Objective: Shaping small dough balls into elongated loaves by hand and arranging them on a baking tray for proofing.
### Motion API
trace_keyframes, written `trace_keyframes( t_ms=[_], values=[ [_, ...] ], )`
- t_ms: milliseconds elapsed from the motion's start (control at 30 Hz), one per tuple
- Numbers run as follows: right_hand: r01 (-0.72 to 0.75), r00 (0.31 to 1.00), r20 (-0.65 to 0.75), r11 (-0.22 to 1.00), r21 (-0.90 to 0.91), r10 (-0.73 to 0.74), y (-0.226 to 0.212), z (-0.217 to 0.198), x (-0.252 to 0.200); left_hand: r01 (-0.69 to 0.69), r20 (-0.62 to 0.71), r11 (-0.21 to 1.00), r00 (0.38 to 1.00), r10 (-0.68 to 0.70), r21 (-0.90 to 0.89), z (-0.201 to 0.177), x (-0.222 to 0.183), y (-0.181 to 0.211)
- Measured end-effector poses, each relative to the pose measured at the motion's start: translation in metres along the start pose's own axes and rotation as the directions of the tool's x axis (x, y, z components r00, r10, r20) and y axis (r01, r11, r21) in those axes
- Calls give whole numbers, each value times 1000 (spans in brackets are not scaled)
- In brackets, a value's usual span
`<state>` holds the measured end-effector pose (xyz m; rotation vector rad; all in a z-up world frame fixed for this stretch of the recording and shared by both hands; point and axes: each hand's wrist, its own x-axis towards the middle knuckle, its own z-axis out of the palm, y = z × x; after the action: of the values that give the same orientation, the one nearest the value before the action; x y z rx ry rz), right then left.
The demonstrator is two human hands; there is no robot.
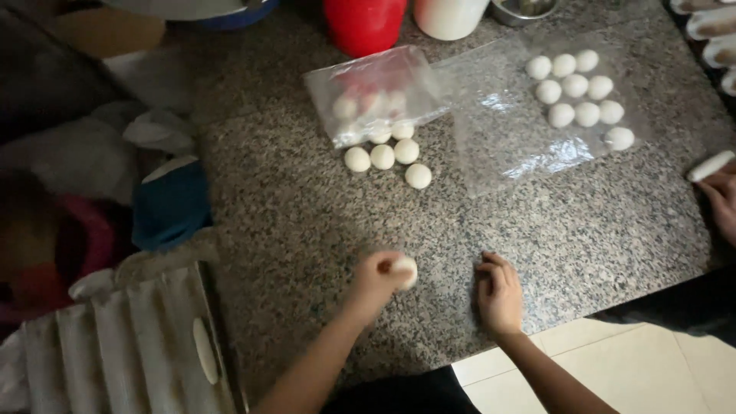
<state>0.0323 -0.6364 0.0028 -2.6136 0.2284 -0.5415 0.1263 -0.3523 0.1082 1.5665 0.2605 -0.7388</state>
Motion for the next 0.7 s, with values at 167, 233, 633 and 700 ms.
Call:
trace_keyframes(
  t_ms=[167,233,633,700],
  values=[
    [-456,812,498,864,215,305,-158,1,38,-8,-193,983,981,-29,-186,-11,-39,-73],
    [-634,625,723,731,252,293,-207,3,38,-170,-329,944,942,71,-282,-18,-46,-77],
    [-910,336,872,361,202,357,-263,-27,53,14,-387,987,919,-76,-162,-3,-106,-16],
    [-776,459,776,620,114,432,-272,-42,60,82,-307,991,946,-109,-101,0,-119,0]
  ],
)
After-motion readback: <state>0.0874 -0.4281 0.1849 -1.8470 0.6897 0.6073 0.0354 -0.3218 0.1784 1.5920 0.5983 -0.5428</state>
